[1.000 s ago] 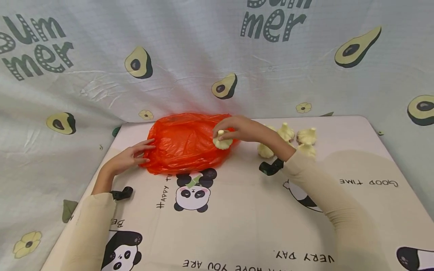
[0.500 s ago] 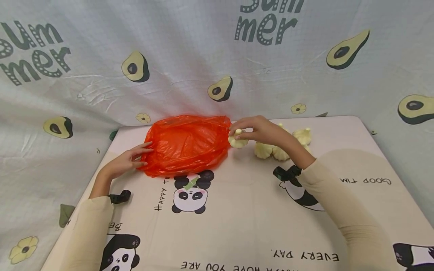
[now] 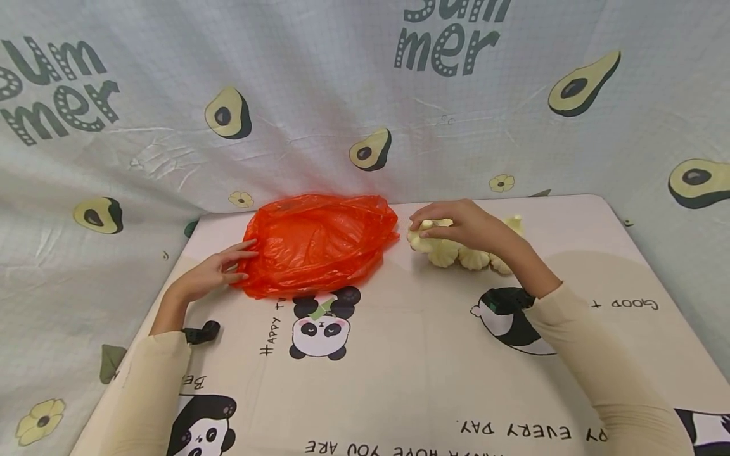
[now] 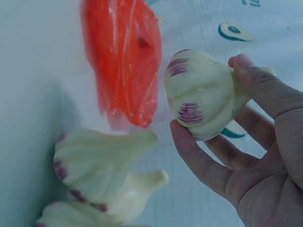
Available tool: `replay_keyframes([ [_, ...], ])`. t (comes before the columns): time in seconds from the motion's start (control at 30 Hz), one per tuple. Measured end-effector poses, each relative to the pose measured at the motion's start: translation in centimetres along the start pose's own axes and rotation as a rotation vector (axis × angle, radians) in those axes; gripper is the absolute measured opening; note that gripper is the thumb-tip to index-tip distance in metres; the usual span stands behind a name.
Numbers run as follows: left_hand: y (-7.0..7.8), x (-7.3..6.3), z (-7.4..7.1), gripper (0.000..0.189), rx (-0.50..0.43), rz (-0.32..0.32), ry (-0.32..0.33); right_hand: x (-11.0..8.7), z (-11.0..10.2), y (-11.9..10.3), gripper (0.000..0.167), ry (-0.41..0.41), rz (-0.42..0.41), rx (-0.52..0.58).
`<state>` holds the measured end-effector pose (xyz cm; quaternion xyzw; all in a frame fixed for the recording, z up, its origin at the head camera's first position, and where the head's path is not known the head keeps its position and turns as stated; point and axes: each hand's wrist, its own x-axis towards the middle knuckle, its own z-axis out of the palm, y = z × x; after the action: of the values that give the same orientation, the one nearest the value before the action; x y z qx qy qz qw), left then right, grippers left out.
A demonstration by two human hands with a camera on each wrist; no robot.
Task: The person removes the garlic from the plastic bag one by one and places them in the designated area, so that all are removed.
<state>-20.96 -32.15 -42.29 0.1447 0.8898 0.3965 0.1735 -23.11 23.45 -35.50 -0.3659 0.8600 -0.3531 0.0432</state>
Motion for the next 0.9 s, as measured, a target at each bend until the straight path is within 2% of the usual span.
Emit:
replay_keyframes([
  [0.1,0.1,0.0,0.0,0.052,0.000,-0.006,-0.003,-1.0,-0.4,0.0,0.023,0.023,0.018,-0.004],
  [0.3,0.1,0.1,0.0,0.052,0.002,-0.004,-0.011,-2.9,-1.1,0.6,0.027,0.093,-0.004,-0.058],
  [0.43,0.0,0.1,-0.1,0.052,0.009,0.001,-0.010,-3.9,-1.3,1.1,0.029,0.120,-0.006,-0.055],
  [0.77,0.1,0.1,0.0,0.052,0.019,-0.003,-0.014,-6.0,-0.8,0.9,0.031,0.135,0.032,-0.083],
  [0.9,0.1,0.0,0.0,0.052,0.018,-0.001,-0.014,-6.5,-0.2,1.1,0.033,0.128,0.005,-0.056],
])
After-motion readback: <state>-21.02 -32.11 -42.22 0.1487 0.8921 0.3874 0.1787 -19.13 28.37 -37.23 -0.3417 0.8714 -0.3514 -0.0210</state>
